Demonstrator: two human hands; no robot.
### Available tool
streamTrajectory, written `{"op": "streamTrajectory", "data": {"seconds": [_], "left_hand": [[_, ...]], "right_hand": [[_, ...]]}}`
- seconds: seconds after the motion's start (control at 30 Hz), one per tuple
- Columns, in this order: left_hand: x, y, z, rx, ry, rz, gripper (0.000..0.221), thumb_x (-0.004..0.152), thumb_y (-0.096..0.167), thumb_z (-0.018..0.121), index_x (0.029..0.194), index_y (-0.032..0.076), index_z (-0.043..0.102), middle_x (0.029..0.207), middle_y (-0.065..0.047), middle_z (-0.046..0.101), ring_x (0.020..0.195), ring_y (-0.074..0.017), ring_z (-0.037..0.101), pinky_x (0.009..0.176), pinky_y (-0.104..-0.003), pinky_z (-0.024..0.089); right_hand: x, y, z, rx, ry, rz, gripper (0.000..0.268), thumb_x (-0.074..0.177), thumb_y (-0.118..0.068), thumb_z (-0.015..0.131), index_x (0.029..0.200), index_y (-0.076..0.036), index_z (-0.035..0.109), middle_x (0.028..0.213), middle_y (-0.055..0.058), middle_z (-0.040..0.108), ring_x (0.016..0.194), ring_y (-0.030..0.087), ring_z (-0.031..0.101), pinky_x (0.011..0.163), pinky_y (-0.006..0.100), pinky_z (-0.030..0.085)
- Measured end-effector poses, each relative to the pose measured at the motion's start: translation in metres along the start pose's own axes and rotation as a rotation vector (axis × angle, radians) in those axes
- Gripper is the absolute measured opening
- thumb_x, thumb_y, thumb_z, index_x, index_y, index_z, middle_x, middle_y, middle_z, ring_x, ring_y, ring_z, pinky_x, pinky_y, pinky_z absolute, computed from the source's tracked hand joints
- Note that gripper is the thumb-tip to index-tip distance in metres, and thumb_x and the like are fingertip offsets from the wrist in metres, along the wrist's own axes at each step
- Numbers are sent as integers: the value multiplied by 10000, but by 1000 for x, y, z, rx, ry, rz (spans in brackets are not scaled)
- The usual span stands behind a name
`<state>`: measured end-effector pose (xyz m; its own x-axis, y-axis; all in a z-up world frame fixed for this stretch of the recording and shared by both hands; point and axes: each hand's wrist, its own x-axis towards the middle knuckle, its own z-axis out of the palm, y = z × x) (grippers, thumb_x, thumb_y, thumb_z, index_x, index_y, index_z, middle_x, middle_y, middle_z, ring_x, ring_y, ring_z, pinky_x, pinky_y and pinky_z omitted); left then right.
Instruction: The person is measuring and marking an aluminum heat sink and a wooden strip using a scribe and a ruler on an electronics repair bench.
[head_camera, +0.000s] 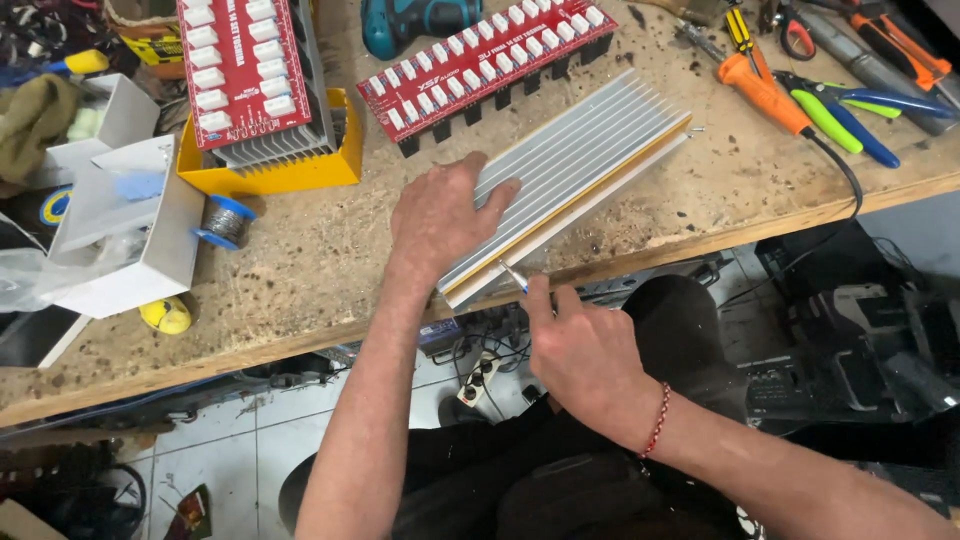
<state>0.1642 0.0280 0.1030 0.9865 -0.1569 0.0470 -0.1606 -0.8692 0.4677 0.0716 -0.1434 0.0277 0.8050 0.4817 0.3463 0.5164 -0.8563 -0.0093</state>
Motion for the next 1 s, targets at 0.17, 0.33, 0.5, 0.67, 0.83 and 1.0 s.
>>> {"op": "streamTrajectory", "data": {"seconds": [0.17, 0.33, 0.5, 0.67, 0.83, 1.0], "left_hand": [[-3, -25, 22, -443, 598, 379, 407, 977, -12, 648, 1357, -132, 562, 1235, -323, 674, 1200, -467, 632, 1056, -564, 488], [-105, 11, 49, -473, 1154, 32, 211, 1058, 71, 573, 1191, -39, 694, 911, -115, 641, 842, -204, 619, 773, -340, 512], [-161, 55, 141, -795, 903, -252, 306, 978, 166, 607, 1220, 5, 702, 934, -92, 688, 734, -172, 717, 587, -270, 595], [-155, 61, 160, -1326, 743, -592, 403, 734, 6, 835, 1106, -105, 725, 744, -210, 813, 547, -201, 737, 456, -359, 715], [-147, 46, 140, -1476, 569, -638, 248, 762, -59, 824, 984, -144, 752, 752, -274, 804, 547, -277, 726, 484, -427, 690], [-148, 41, 131, -1523, 545, -651, 203, 776, -64, 809, 949, -149, 742, 855, -253, 811, 589, -269, 705, 492, -467, 685]], "right_hand": [[1, 10, 16, 1263, -136, 601, 326, 941, -232, 690, 1176, -28, 787, 583, 90, 667, 491, 80, 546, 405, 241, 457], [9, 10, -3, 2270, -334, 918, 355, 949, -138, 576, 1115, 156, 687, 649, 62, 491, 527, 128, 384, 472, 264, 301], [8, 20, 9, 2200, -345, 775, 230, 935, -116, 708, 944, 110, 749, 614, 107, 641, 485, 152, 556, 492, 286, 489], [19, 13, -8, 1853, -254, 756, 203, 896, -104, 746, 857, 92, 781, 653, 177, 718, 521, 184, 627, 527, 260, 534], [32, 0, -23, 1646, -215, 818, 187, 870, -83, 786, 754, 60, 754, 660, 188, 762, 511, 210, 681, 429, 323, 544], [34, -8, -26, 1437, -143, 786, 196, 829, -138, 820, 697, -2, 771, 613, 139, 789, 491, 167, 736, 465, 280, 588]]}}
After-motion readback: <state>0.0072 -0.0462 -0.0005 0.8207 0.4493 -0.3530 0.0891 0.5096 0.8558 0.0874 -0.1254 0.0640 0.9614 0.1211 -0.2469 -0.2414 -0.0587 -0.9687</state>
